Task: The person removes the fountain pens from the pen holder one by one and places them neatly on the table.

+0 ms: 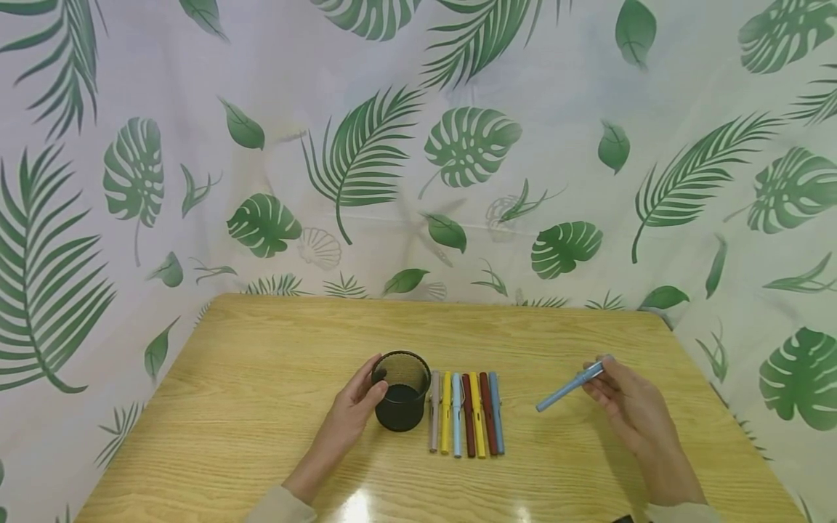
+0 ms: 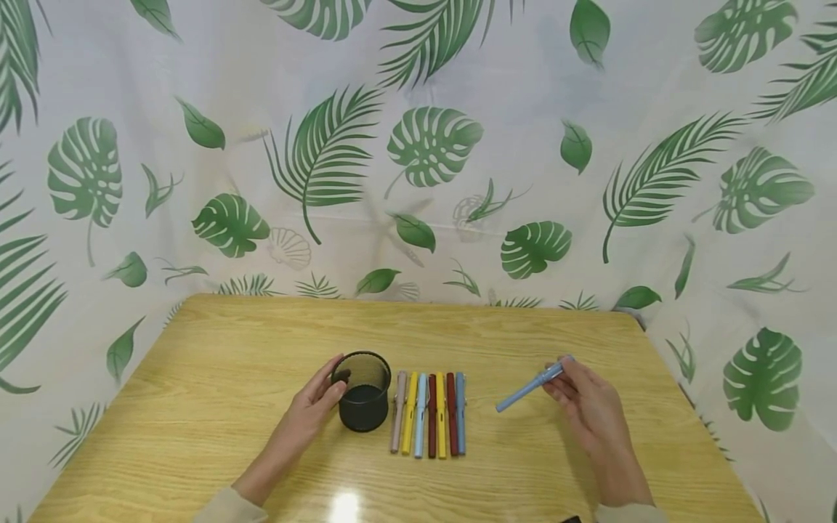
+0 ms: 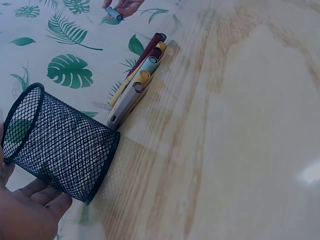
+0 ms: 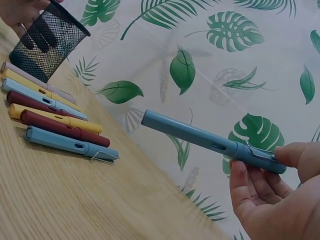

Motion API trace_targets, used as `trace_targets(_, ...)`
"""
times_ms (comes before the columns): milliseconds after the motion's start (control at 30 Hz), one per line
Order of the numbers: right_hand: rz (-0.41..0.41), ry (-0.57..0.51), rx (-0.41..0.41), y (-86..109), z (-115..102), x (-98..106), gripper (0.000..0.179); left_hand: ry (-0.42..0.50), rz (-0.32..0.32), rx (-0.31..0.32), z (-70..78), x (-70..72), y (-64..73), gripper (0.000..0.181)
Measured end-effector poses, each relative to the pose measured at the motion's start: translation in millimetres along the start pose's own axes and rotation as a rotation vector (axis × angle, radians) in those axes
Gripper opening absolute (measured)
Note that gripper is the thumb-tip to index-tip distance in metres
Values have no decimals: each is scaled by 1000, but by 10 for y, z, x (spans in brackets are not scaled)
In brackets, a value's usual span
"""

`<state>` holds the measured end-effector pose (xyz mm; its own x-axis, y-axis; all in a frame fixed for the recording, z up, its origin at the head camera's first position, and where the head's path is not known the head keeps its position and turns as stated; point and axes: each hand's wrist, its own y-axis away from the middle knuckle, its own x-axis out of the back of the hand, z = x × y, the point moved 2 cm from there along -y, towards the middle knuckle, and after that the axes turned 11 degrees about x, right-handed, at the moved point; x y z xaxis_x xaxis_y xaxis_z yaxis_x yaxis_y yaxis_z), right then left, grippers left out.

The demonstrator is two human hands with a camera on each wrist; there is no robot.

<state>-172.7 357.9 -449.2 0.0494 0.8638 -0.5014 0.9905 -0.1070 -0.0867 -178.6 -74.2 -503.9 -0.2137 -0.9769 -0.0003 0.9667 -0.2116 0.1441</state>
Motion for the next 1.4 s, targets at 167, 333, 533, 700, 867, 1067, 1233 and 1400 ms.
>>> trace_targets(167, -16, 69, -23, -1, 28, -29, 27, 0, 0, 4, -11, 2, -8, 62)
trace_targets(333, -32, 137, -36, -6, 69, -73, 23, 0, 4, 2, -19, 2, -14, 61)
trace_targets(533, -66, 191, -29, -13, 122, -115, 23, -1, 10, 1, -23, 3, -17, 60)
trace_targets(700, -103, 213, -34, -23, 175, -155, 23, -8, 6, -2, -29, 5, -13, 61)
trace_targets(867, -110, 259, -47, -23, 226, -212, 20, -4, 5, -2, -29, 6, -19, 61)
trace_targets(1067, -100, 328, -39, -37, 285, -279, 15, -7, 5, -4, -25, 8, -15, 62)
trace_targets(1233, -90, 447, -54, -63, 358, -307, 21, -15, 3, -3, -28, 10, -13, 62)
trace_targets(1400, -99, 579, -80, -90, 431, -340, 43, -4, 0, 3, -28, 8, -14, 62)
